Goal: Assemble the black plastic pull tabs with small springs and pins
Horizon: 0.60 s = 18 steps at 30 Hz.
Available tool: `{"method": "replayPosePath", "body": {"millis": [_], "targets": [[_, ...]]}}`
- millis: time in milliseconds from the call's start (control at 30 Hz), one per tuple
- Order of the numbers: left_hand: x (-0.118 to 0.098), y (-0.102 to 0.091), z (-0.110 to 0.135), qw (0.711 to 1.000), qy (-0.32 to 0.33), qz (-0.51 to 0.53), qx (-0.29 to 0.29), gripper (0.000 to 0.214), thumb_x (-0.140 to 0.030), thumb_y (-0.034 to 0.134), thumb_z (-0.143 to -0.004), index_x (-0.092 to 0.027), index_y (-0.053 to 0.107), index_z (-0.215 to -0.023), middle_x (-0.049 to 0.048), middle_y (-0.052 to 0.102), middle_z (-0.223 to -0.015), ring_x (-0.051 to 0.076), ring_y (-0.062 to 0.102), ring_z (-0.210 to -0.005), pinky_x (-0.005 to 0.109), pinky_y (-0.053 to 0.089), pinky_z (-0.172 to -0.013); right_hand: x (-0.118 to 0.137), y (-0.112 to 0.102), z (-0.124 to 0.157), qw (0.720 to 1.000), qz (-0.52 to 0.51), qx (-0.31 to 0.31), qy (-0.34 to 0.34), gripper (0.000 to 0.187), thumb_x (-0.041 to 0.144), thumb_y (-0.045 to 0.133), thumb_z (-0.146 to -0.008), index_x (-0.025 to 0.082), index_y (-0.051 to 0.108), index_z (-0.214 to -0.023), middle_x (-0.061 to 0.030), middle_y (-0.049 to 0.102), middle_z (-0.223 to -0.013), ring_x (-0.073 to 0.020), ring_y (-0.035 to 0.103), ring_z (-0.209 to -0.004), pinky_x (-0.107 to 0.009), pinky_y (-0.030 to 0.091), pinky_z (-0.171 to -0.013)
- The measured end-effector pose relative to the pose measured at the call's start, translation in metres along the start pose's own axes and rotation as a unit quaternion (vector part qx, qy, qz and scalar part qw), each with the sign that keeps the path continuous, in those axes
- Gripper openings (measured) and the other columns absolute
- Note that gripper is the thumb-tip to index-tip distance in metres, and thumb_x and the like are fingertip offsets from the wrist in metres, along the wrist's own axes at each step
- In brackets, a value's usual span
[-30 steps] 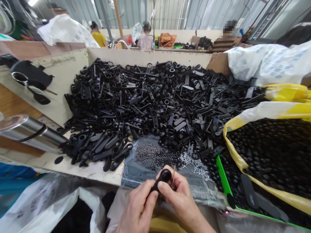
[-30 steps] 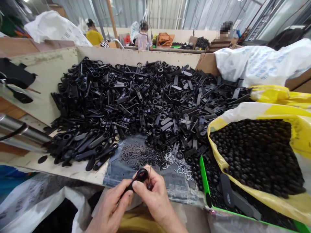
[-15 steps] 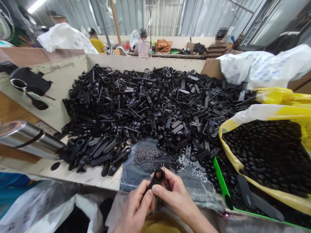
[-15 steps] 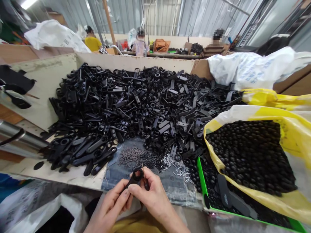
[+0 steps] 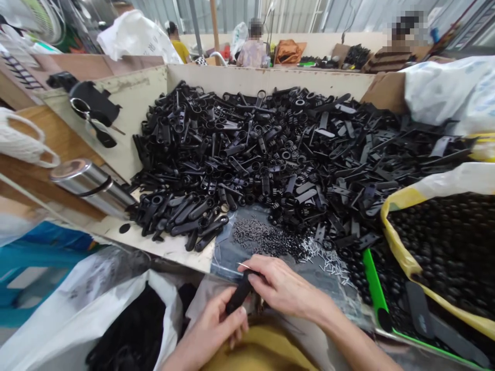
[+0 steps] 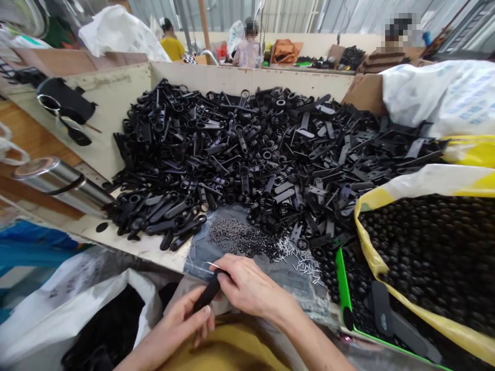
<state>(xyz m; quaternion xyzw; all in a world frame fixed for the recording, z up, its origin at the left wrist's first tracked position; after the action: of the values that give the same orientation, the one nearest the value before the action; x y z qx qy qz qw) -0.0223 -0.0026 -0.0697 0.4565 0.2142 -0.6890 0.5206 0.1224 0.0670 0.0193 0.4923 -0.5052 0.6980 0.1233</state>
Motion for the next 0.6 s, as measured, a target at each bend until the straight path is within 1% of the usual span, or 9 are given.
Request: {"method": "replayPosePath", "body": {"millis": [67, 100, 167, 233, 300, 367, 467, 533, 600], "targets": [[0.009, 0.010, -0.005, 0.995, -0.030, 0.079, 0.051, 0.065, -0.074, 0.069, -0.082, -0.017, 0.061, -0.113, 0.0025, 0.066, -0.079, 0.013, 0.058, -0.060, 0.022, 0.044, -0.050, 0.003, 0.003, -0.004, 0.998, 0.058, 0.037, -0.014, 0.038, 0.007, 0.045, -0.095, 0.020, 0.074, -0.116, -0.0063, 0.072, -0.101, -0.0213, 0.068, -0.096, -0.036, 0.052, -0.093], [0.010, 0.012, -0.009, 0.994, -0.034, 0.092, 0.054, 0.067, -0.078, 0.067, -0.080, -0.018, 0.060, -0.109, 0.0028, 0.065, -0.080, 0.013, 0.058, -0.060, 0.022, 0.043, -0.050, 0.003, 0.003, -0.004, 0.995, 0.085, 0.049, -0.014, 0.038, 0.006, 0.044, -0.095, 0.019, 0.074, -0.114, -0.0057, 0.070, -0.097, -0.0209, 0.067, -0.092, -0.034, 0.053, -0.089], [0.009, 0.014, -0.015, 0.996, -0.029, 0.073, 0.039, 0.065, -0.080, 0.064, -0.081, -0.018, 0.061, -0.100, 0.0007, 0.062, -0.075, 0.012, 0.054, -0.057, 0.022, 0.040, -0.050, 0.003, 0.002, -0.002, 0.991, 0.117, 0.060, -0.013, 0.038, 0.006, 0.043, -0.095, 0.020, 0.073, -0.113, -0.0046, 0.067, -0.096, -0.0196, 0.066, -0.086, -0.031, 0.053, -0.082], [0.004, 0.014, -0.017, 0.999, -0.010, 0.038, 0.011, 0.062, -0.080, 0.063, -0.083, -0.018, 0.062, -0.091, -0.0026, 0.057, -0.069, 0.010, 0.047, -0.055, 0.023, 0.037, -0.051, 0.004, 0.000, 0.003, 0.991, 0.123, 0.044, -0.003, 0.037, 0.008, 0.045, -0.093, 0.022, 0.072, -0.114, -0.0041, 0.067, -0.104, -0.0180, 0.066, -0.085, -0.030, 0.052, -0.080], [-0.001, 0.015, -0.015, 1.000, 0.013, 0.015, -0.021, 0.058, -0.077, 0.063, -0.085, -0.019, 0.063, -0.088, -0.0045, 0.054, -0.067, 0.011, 0.043, -0.058, 0.025, 0.036, -0.055, 0.006, -0.002, 0.005, 0.993, 0.113, -0.008, 0.019, 0.035, 0.011, 0.048, -0.091, 0.023, 0.070, -0.115, -0.0041, 0.065, -0.114, -0.0176, 0.067, -0.089, -0.030, 0.052, -0.082], [-0.004, 0.016, -0.013, 0.998, 0.032, 0.006, -0.051, 0.056, -0.076, 0.060, -0.088, -0.020, 0.063, -0.085, -0.0049, 0.052, -0.066, 0.013, 0.042, -0.062, 0.027, 0.036, -0.059, 0.010, -0.002, 0.003, 0.989, 0.107, -0.091, 0.036, 0.034, 0.013, 0.047, -0.092, 0.023, 0.068, -0.116, -0.0049, 0.064, -0.119, -0.0183, 0.067, -0.093, -0.031, 0.052, -0.083], [0.002, 0.018, -0.014, 0.997, 0.031, 0.035, -0.069, 0.057, -0.077, 0.061, -0.087, -0.020, 0.061, -0.079, -0.0051, 0.050, -0.062, 0.013, 0.041, -0.063, 0.027, 0.033, -0.059, 0.014, 0.007, -0.008, 0.965, 0.163, -0.201, 0.032, 0.024, 0.019, 0.046, -0.101, 0.022, 0.069, -0.105, -0.0068, 0.067, -0.103, -0.0212, 0.065, -0.091, -0.033, 0.049, -0.081], [0.011, 0.019, -0.017, 0.996, 0.013, 0.066, -0.060, 0.060, -0.079, 0.062, -0.085, -0.019, 0.062, -0.081, -0.0066, 0.048, -0.057, 0.011, 0.038, -0.056, 0.026, 0.030, -0.055, 0.013, 0.018, -0.017, 0.944, 0.233, -0.233, 0.018, 0.027, 0.023, 0.045, -0.107, 0.021, 0.069, -0.095, -0.0070, 0.068, -0.088, -0.0227, 0.063, -0.083, -0.033, 0.045, -0.076], [0.019, 0.019, -0.020, 0.995, -0.008, 0.088, -0.041, 0.059, -0.078, 0.063, -0.085, -0.018, 0.064, -0.085, -0.0079, 0.047, -0.054, 0.009, 0.037, -0.048, 0.025, 0.029, -0.052, 0.009, 0.028, -0.022, 0.927, 0.282, -0.246, -0.002, 0.029, 0.022, 0.045, -0.109, 0.022, 0.068, -0.091, -0.0061, 0.068, -0.079, -0.0229, 0.061, -0.075, -0.034, 0.042, -0.072]]}}
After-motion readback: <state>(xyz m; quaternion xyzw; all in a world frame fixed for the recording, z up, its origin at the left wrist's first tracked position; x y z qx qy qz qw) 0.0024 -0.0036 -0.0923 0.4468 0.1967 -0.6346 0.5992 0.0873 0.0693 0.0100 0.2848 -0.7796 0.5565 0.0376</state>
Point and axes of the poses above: each hand's wrist, its own z-axis away from the middle knuckle, its own y-axis out of the palm, x = y × z, the point moved 7 cm from there along -z, towards the middle knuckle
